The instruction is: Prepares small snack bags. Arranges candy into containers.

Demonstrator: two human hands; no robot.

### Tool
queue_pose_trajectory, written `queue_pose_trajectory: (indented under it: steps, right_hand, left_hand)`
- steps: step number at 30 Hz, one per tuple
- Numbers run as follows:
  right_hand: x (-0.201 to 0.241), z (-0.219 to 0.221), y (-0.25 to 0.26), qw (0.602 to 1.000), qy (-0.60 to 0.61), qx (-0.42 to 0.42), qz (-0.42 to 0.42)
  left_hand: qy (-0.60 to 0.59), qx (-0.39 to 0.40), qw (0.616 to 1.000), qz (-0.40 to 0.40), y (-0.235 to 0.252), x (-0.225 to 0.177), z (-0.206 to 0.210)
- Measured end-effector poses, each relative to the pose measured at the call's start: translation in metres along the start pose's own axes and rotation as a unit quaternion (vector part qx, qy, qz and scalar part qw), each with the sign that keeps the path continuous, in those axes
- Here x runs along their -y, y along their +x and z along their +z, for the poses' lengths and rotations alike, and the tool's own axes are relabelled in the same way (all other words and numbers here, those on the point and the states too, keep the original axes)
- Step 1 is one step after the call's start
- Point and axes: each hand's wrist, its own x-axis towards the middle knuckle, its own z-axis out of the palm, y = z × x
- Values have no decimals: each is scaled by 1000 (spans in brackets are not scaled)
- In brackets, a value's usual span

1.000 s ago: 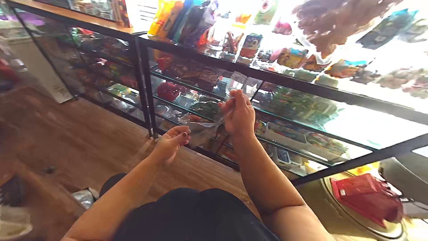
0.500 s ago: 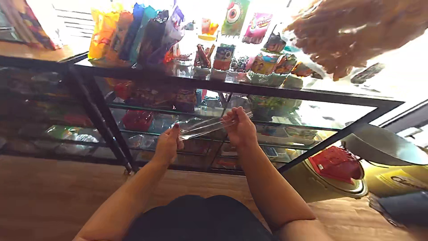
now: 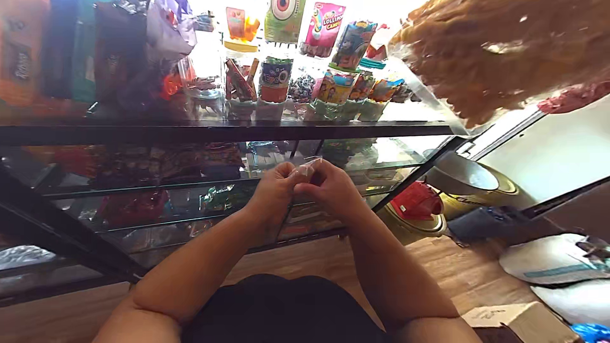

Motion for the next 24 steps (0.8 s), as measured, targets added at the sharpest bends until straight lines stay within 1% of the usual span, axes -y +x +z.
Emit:
queue_pose_trajectory:
  steps: [2, 3, 4, 6, 8, 9, 11, 13, 15, 17, 18, 19, 20, 22, 24]
  right_hand:
    - [-15, -16, 6, 996, 86, 14, -11]
    - [-24, -22, 9, 990, 137, 15, -23]
    - [-35, -26, 11, 982, 186, 6, -19]
    - [-56, -33, 15, 962, 273, -27, 13]
    - [-74, -39, 20, 950, 308, -47, 36]
    - [-82, -41, 19, 951, 302, -52, 32]
    - [-93, -45, 19, 967, 240, -85, -8]
    - [-94, -52, 16, 983, 134, -125, -22]
    - [-95, -59, 11, 987, 42, -153, 11]
    - [-102, -58, 4, 979, 23, -199, 36]
    - [-105, -60, 1, 975, 28, -215, 44]
    - [-107, -61, -2, 975, 27, -217, 47]
    - [-109, -61, -5, 977, 17, -206, 47]
    - [-109, -61, -9, 988, -14, -146, 40]
    - [-107, -60, -9, 995, -26, -99, 14]
  left_hand:
    - [-16, 61, 997, -50, 11, 0, 5]
    - [-5, 73, 996, -50, 16, -1, 8]
    - [14, 72, 997, -32, 21, -1, 11]
    - [72, 63, 994, 60, 33, 8, 16]
    - [161, 67, 969, 175, 47, 21, 18]
    - [189, 70, 956, 211, 52, 29, 18]
    - [173, 99, 948, 248, 60, 42, 19]
    - [118, 157, 951, 240, 68, 50, 18]
    - [104, 227, 944, 214, 68, 51, 18]
    - [193, 254, 922, 220, 64, 48, 21]
    - [255, 250, 904, 235, 65, 50, 25]
    - [311, 236, 886, 249, 66, 56, 28]
    - [350, 211, 877, 254, 67, 63, 30]
    - [372, 139, 887, 237, 68, 75, 38]
    - [385, 58, 895, 216, 71, 76, 42]
